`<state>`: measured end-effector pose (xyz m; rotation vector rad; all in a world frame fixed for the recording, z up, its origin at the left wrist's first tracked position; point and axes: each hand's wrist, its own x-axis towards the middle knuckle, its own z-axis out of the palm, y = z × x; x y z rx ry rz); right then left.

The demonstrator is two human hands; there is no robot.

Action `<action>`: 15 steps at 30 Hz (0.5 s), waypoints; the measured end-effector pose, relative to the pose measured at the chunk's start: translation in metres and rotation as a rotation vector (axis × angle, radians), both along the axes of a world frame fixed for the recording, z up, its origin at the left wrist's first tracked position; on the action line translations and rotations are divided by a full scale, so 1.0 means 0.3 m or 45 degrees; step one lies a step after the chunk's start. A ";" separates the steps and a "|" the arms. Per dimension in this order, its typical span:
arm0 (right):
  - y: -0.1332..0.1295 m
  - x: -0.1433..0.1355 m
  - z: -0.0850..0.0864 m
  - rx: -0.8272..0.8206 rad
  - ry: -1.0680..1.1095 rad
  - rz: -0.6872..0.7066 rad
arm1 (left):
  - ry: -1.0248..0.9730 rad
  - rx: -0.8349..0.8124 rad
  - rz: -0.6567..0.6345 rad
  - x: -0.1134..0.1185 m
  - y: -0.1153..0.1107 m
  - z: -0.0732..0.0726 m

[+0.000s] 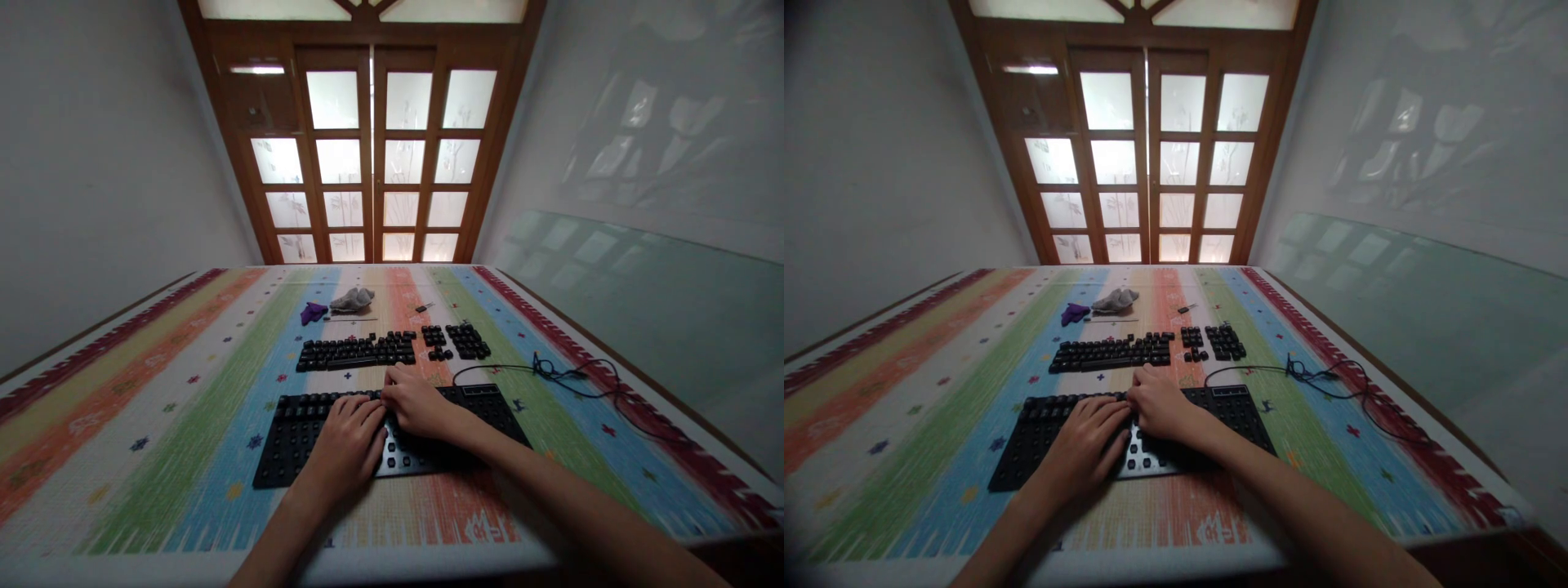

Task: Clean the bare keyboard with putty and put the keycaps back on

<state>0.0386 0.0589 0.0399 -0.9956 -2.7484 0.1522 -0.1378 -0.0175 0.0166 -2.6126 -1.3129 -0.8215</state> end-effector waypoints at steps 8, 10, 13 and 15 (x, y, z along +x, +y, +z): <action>0.010 -0.011 0.012 -0.029 0.038 -0.073 | -0.013 0.008 0.010 -0.001 -0.006 -0.014; 0.011 -0.004 0.008 -0.032 0.135 -0.134 | -0.012 0.010 0.014 -0.003 -0.006 -0.018; 0.017 0.008 0.002 -0.064 0.269 -0.228 | 0.003 -0.002 0.023 -0.002 -0.005 -0.024; 0.023 0.012 -0.002 -0.090 0.295 -0.260 | 0.013 -0.010 0.033 0.002 -0.005 -0.026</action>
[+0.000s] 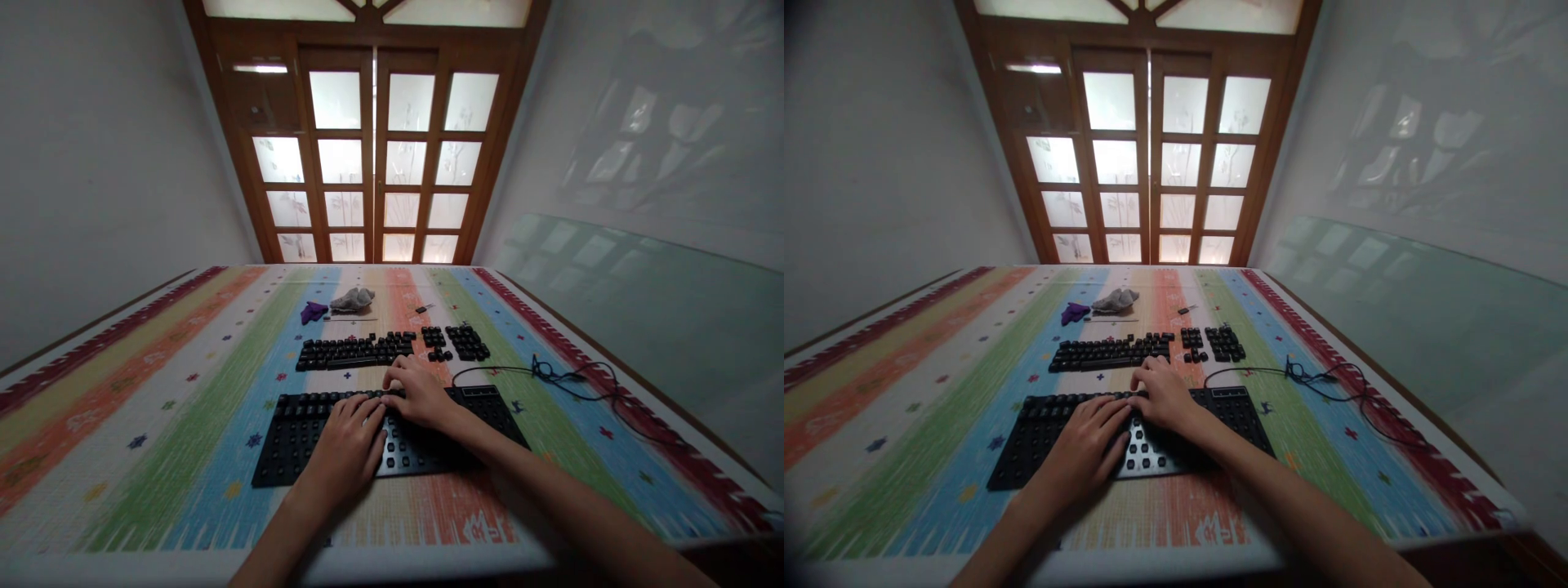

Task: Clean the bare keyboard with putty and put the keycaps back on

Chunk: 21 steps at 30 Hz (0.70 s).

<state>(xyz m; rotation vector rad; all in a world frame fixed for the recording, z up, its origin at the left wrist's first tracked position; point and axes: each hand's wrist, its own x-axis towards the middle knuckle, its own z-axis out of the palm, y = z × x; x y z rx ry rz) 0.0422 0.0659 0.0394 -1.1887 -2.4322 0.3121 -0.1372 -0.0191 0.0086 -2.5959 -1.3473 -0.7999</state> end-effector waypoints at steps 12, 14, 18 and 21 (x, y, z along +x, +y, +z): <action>0.070 0.021 -0.025 -0.002 0.091 0.094 | -0.050 0.025 0.027 0.003 -0.017 -0.016; 0.137 0.033 -0.015 0.057 0.086 0.035 | -0.061 0.026 0.004 0.002 -0.017 -0.021; 0.310 0.046 0.003 0.070 0.006 -0.048 | -0.086 -0.014 -0.051 0.004 -0.019 -0.018; 0.417 0.040 0.003 0.059 -0.043 -0.097 | -0.101 -0.047 -0.058 0.005 -0.022 -0.009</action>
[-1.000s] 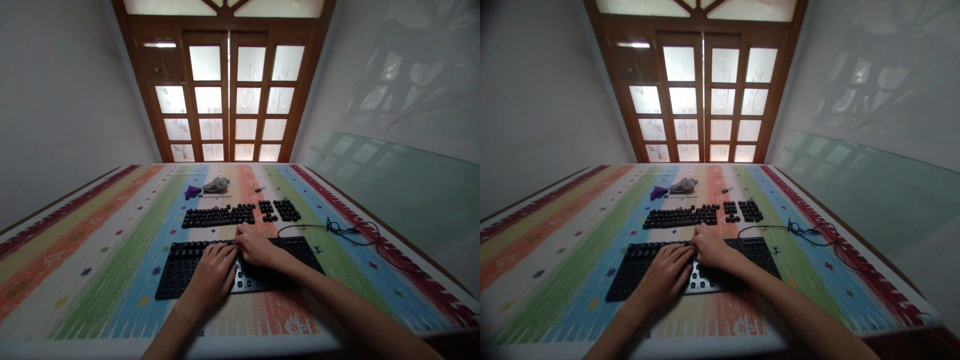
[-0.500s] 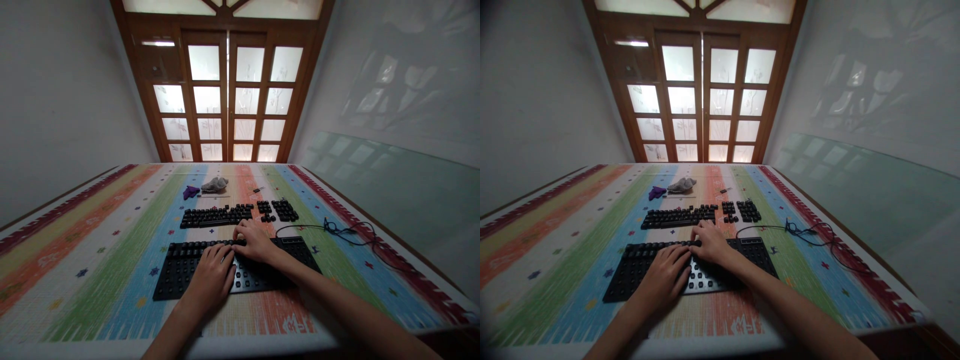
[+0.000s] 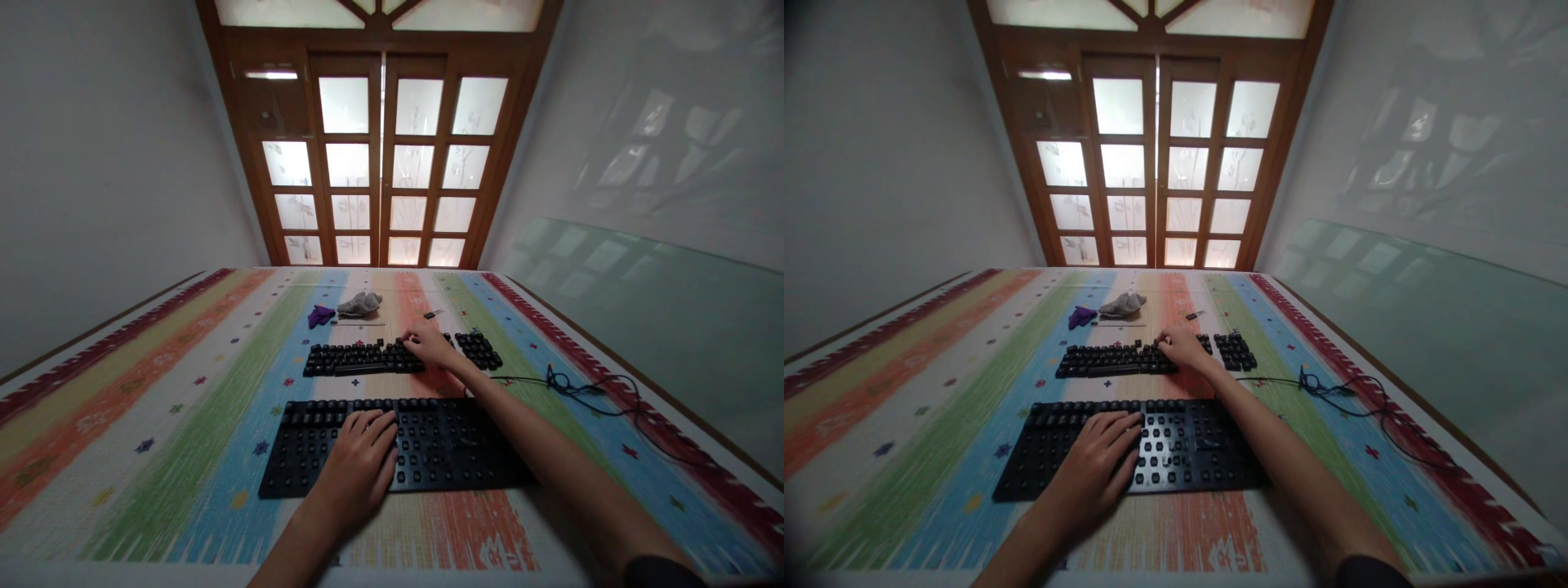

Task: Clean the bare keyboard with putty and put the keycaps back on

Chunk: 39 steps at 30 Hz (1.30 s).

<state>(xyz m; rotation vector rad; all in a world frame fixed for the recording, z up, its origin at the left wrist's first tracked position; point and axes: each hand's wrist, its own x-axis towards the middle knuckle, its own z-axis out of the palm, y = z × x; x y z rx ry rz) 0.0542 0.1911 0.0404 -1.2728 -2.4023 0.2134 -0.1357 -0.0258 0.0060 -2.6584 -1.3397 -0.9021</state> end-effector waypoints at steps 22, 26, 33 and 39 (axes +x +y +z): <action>0.122 -0.065 -0.006 -0.145 0.050 -0.051 | 0.012 -0.051 0.006 0.001 -0.008 -0.003; 0.066 -0.044 0.021 -0.127 0.182 0.017 | -0.007 -0.045 -0.018 0.001 -0.013 0.006; -0.224 0.032 0.042 -0.255 0.435 0.281 | -0.032 -0.073 -0.032 0.006 -0.012 0.011; -0.442 0.066 -0.018 -0.241 0.371 0.368 | -0.003 -0.013 -0.039 0.002 -0.009 0.014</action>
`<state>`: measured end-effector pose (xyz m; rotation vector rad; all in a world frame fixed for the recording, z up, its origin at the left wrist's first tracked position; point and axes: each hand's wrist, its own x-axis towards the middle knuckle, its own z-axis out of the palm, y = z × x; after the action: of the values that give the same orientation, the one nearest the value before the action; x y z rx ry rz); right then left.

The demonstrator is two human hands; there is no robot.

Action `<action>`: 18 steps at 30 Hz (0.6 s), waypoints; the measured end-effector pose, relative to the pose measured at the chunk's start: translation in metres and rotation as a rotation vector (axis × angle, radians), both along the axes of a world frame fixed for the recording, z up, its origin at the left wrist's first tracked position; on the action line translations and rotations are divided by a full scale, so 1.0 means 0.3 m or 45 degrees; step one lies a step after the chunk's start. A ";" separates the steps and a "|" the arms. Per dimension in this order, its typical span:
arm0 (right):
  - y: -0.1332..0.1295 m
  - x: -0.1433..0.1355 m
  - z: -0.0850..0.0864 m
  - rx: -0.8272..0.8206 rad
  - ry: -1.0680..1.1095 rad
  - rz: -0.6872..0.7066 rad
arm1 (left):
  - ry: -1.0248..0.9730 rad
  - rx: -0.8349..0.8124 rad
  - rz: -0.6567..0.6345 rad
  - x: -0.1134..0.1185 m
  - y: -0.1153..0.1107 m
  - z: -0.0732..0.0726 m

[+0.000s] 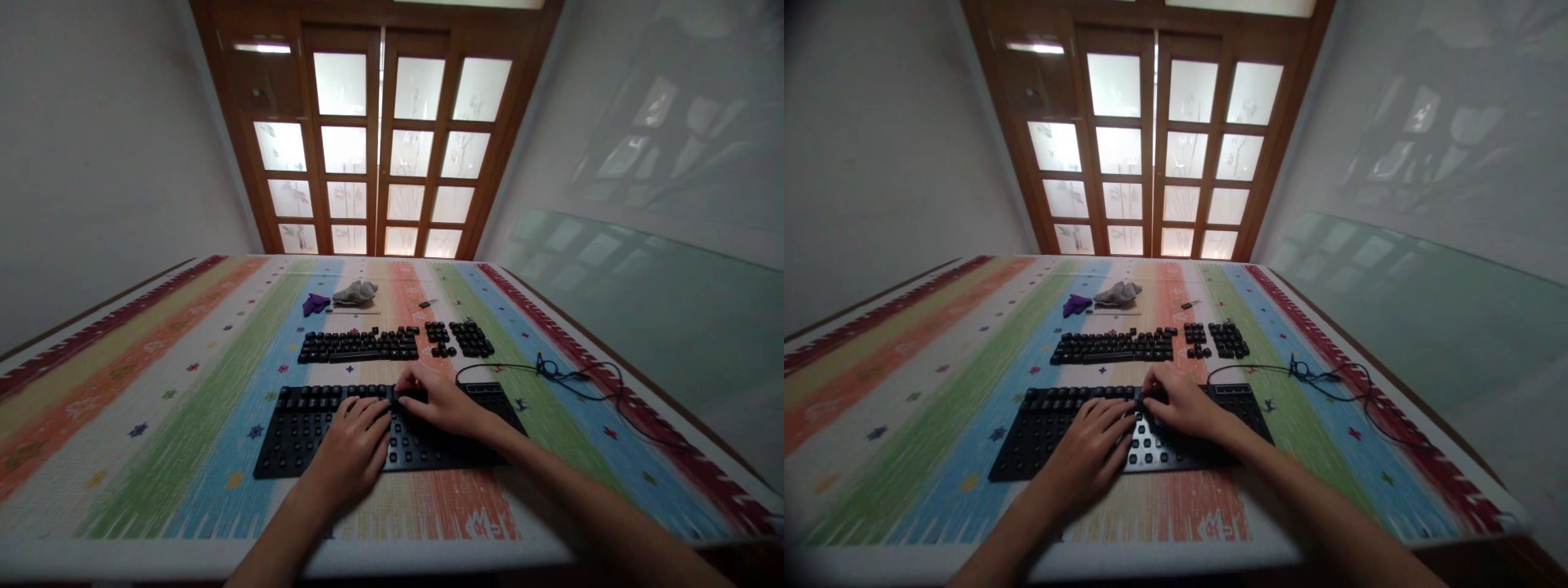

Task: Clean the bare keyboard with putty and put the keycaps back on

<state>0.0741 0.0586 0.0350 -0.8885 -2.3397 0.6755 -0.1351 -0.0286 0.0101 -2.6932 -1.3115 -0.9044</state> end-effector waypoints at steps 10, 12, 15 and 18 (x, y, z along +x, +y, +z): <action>-0.029 0.002 -0.033 0.185 -0.054 0.012 | 0.026 0.045 -0.008 0.005 0.006 0.005; -0.030 -0.002 -0.026 0.203 -0.069 0.020 | 0.032 0.055 -0.008 0.008 0.008 0.007; -0.030 -0.007 -0.021 0.211 -0.080 0.022 | 0.039 0.069 -0.004 0.010 0.011 0.010; -0.030 -0.010 -0.021 0.222 -0.093 0.008 | 0.052 0.069 0.000 0.010 0.015 0.013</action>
<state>0.0711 0.0497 0.0288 -0.8401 -2.4240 0.4397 -0.1322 -0.0242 0.0140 -2.6563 -1.2608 -0.8671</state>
